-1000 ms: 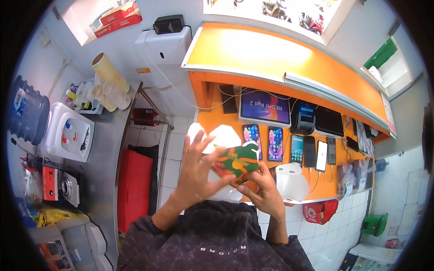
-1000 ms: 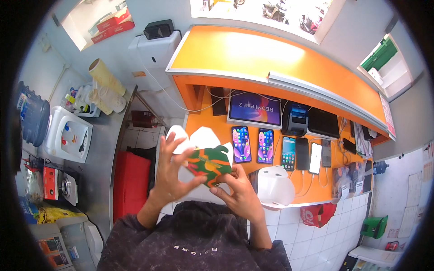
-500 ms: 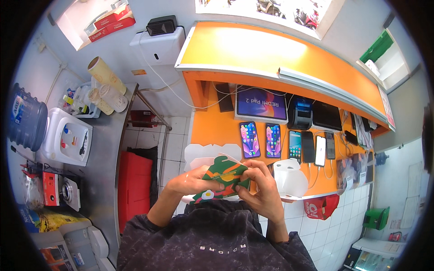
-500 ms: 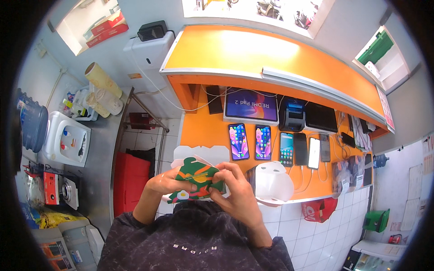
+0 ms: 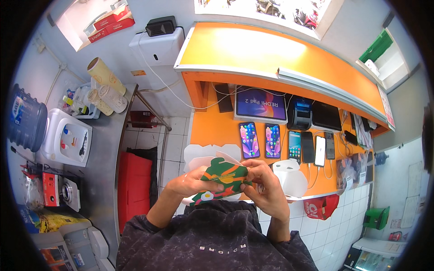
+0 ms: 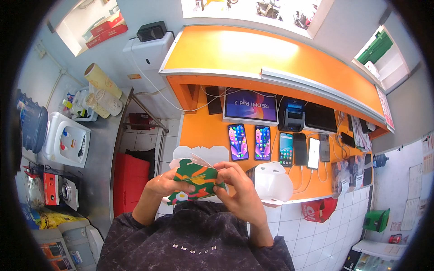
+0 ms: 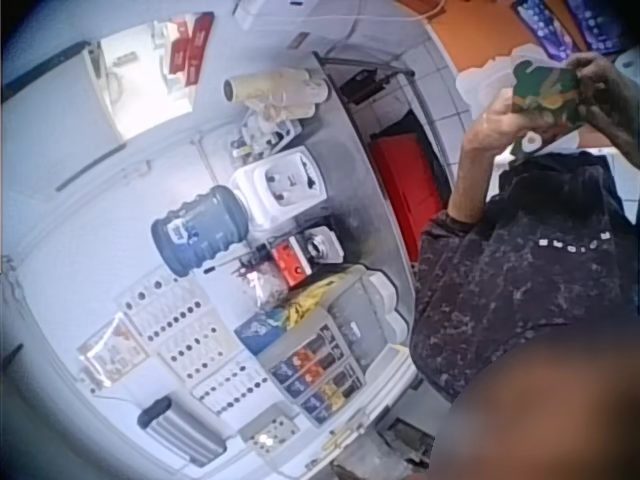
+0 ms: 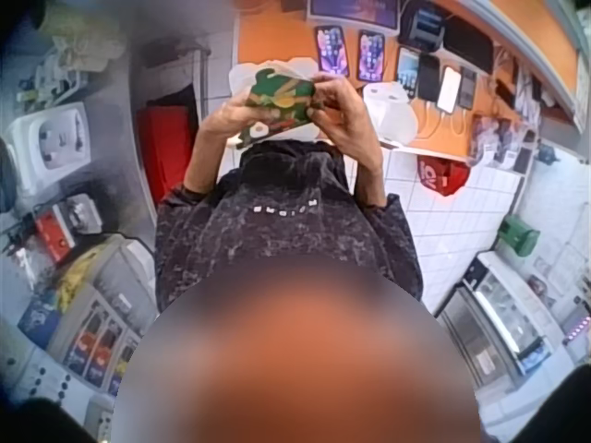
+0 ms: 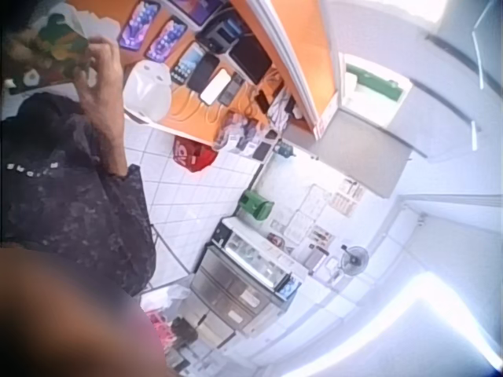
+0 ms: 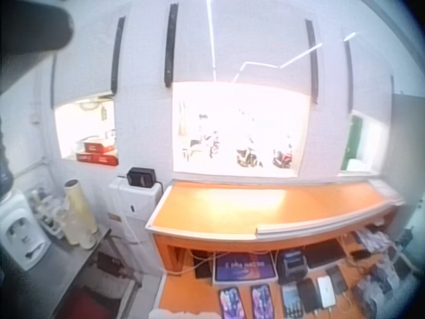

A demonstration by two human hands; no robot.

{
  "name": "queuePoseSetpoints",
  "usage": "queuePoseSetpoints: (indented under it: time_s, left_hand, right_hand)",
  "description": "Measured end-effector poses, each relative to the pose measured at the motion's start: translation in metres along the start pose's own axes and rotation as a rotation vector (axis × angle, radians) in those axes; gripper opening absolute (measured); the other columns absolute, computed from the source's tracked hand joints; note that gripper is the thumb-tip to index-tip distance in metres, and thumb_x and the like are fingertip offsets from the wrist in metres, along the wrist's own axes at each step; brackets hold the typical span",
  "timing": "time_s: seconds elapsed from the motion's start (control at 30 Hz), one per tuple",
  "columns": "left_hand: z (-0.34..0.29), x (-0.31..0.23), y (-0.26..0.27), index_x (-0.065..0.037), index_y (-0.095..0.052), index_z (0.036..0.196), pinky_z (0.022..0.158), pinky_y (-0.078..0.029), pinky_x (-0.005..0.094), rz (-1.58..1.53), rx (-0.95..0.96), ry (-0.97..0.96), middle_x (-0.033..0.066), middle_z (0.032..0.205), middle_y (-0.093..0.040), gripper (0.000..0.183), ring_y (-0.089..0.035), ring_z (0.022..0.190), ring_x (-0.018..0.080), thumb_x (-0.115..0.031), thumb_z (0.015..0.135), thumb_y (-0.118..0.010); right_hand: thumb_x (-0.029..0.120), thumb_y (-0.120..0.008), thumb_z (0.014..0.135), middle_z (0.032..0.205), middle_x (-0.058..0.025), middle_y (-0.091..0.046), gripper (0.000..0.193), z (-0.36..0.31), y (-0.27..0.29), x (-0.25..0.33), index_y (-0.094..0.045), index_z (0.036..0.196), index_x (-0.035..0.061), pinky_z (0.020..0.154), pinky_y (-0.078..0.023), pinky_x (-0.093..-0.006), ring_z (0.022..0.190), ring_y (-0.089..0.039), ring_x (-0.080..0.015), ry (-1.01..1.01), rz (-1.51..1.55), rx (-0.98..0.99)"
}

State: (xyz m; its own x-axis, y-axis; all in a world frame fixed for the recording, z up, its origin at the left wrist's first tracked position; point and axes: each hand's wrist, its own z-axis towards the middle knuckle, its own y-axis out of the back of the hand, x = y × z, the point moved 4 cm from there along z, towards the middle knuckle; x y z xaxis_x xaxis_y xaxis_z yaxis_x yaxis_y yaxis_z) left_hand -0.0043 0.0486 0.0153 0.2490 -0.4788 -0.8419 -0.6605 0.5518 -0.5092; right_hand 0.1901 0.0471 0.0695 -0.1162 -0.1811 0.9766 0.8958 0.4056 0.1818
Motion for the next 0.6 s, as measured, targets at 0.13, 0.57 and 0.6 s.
queuePoseSetpoints:
  time_s: [0.13,0.57,0.6]
  left_hand:
    - [0.0013,0.0003,0.0020,0.003,-0.056,0.123,0.091,-0.047,0.0302,0.140,0.044,-0.095,0.0071,0.112,-0.062,0.035,-0.056,0.103,0.0148,-0.009,0.091,-0.064]
    - [0.0009,-0.0026,-0.0039,0.001,-0.048,0.136,0.101,-0.040,0.0325,-0.010,-0.078,-0.055,0.0086,0.123,-0.059,0.053,-0.053,0.115,0.0178,-0.013,0.089,-0.068]
    - [0.0010,-0.0019,-0.0046,0.001,-0.048,0.136,0.101,-0.040,0.0326,-0.040,-0.074,-0.060,0.0086,0.123,-0.059,0.053,-0.053,0.116,0.0179,-0.013,0.089,-0.068]
  right_hand:
    - [-0.004,-0.071,0.083,0.123,-0.0132,-0.051,0.024,0.0027,0.0025,-0.0003,-0.053,0.097,0.0035,0.090,-0.057,-0.0329,0.111,-0.059,-0.0202,-0.017,0.060,0.031]
    - [0.005,-0.077,0.079,0.116,-0.0136,-0.061,0.027,0.0050,0.0052,-0.0017,-0.070,0.105,0.0064,0.087,-0.053,-0.0383,0.107,-0.062,-0.0286,0.080,-0.186,-0.117]
    - [0.006,-0.075,0.081,0.117,-0.0138,-0.061,0.027,0.0052,0.0052,-0.0028,-0.070,0.108,0.0075,0.087,-0.052,-0.0378,0.107,-0.062,-0.0287,0.093,-0.144,-0.122]
